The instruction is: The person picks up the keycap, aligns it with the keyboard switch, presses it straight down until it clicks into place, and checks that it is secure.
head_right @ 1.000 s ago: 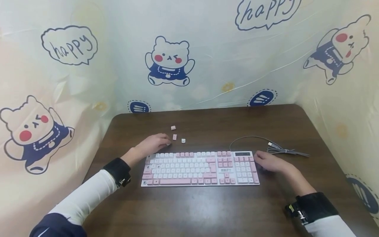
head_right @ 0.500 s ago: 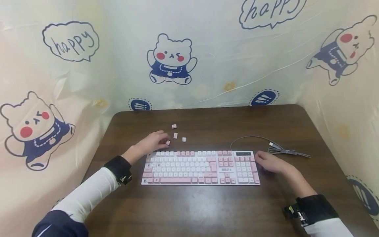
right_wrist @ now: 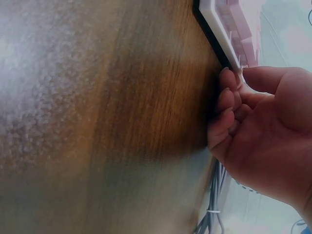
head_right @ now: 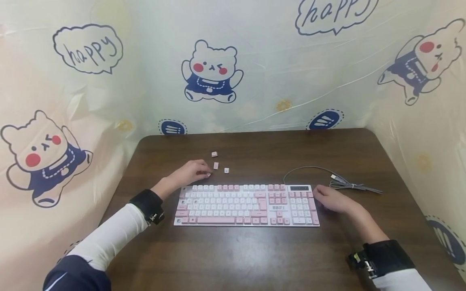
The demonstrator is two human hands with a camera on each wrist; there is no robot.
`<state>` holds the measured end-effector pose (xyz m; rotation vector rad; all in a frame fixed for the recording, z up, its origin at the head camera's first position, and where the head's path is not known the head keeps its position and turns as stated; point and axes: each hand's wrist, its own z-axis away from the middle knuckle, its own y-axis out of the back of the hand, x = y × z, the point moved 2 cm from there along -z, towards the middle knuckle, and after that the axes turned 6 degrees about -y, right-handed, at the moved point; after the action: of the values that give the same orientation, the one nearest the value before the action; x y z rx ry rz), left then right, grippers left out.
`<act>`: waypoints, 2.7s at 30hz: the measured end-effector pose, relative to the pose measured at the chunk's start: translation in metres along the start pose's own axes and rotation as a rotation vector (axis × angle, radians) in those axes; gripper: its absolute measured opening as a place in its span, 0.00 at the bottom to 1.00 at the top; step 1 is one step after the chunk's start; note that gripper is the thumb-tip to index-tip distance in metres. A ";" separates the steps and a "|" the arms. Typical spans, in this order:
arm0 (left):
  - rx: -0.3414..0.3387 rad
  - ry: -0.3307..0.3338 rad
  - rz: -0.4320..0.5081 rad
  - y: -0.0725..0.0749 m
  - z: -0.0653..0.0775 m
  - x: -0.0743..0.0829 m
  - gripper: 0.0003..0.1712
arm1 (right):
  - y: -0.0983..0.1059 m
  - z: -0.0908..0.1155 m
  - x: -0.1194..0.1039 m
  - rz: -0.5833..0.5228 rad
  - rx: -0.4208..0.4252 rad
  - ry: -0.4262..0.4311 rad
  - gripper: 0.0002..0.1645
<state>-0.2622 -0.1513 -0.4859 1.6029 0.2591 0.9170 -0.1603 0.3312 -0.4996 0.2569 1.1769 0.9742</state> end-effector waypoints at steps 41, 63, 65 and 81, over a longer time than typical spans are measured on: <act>0.249 0.311 0.357 0.004 0.105 -0.017 0.14 | -0.004 0.000 0.007 0.017 -0.016 0.076 0.18; 0.210 0.513 0.688 -0.007 0.107 -0.027 0.18 | -0.007 0.005 0.007 0.015 0.005 0.079 0.18; 0.205 0.575 0.778 -0.008 0.109 -0.028 0.22 | -0.006 0.005 0.007 0.020 0.007 0.081 0.19; 0.232 0.538 0.804 -0.010 0.112 -0.021 0.25 | -0.002 0.002 0.003 0.065 0.067 0.123 0.16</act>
<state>-0.1967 -0.2444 -0.5016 1.6582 0.0801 2.0057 -0.1574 0.3333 -0.5019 0.2932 1.3221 1.0202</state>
